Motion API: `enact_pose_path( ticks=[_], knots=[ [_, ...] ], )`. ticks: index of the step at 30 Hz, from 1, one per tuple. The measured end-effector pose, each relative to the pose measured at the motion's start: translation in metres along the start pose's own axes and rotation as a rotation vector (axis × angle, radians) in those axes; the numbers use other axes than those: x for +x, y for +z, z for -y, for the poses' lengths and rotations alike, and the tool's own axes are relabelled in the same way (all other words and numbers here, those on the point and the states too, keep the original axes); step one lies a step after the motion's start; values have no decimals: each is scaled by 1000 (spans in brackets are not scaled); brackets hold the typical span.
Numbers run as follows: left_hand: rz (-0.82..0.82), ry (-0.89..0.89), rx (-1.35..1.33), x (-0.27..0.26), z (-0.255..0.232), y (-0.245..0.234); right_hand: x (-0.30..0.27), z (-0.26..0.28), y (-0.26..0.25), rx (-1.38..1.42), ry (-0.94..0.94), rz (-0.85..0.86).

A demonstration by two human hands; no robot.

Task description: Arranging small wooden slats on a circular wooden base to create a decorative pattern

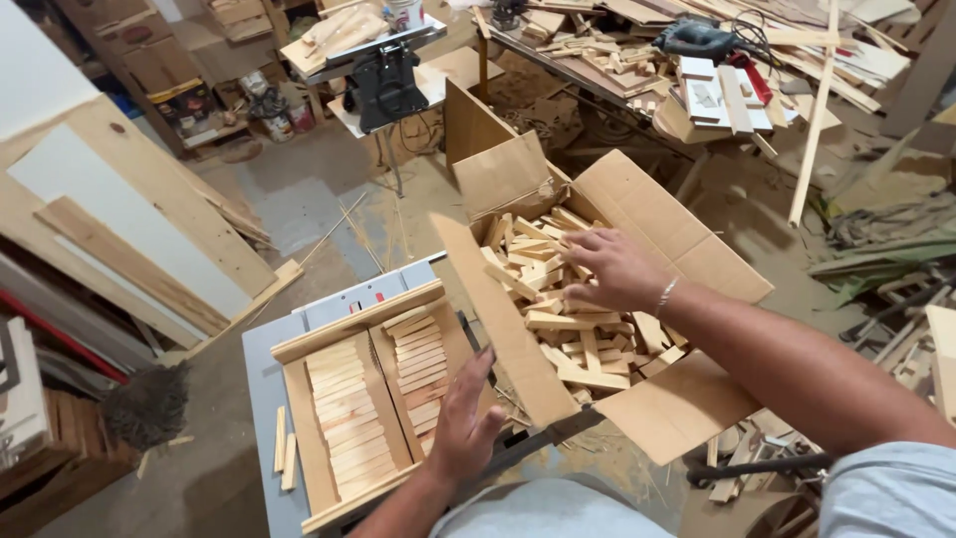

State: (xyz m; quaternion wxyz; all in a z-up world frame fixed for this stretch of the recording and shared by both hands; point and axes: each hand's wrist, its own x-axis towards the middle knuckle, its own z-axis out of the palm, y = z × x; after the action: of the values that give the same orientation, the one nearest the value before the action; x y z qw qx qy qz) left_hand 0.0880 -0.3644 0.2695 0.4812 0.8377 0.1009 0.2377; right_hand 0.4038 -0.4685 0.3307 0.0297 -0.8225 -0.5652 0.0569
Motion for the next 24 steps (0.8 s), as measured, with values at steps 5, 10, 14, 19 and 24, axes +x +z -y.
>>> enact_pose_path(
  ticks=[5, 10, 14, 19, 24],
  knots=[
    [141, 82, 163, 37, -22, 11, 15, 22, 11, -61, 200, 127],
    [35, 366, 365, 61, 19, 52, 18, -13, 28, 183, -346, -364],
    [53, 377, 556, 72, 21, 59, -7, -58, 17, 38, -180, -664],
    [129, 351, 627, 90, 14, 49, -65, -96, 10, -257, 650, -359],
    [226, 278, 646, 118, 6, 52, -108, -37, -35, -41, 687, -199]
  ],
)
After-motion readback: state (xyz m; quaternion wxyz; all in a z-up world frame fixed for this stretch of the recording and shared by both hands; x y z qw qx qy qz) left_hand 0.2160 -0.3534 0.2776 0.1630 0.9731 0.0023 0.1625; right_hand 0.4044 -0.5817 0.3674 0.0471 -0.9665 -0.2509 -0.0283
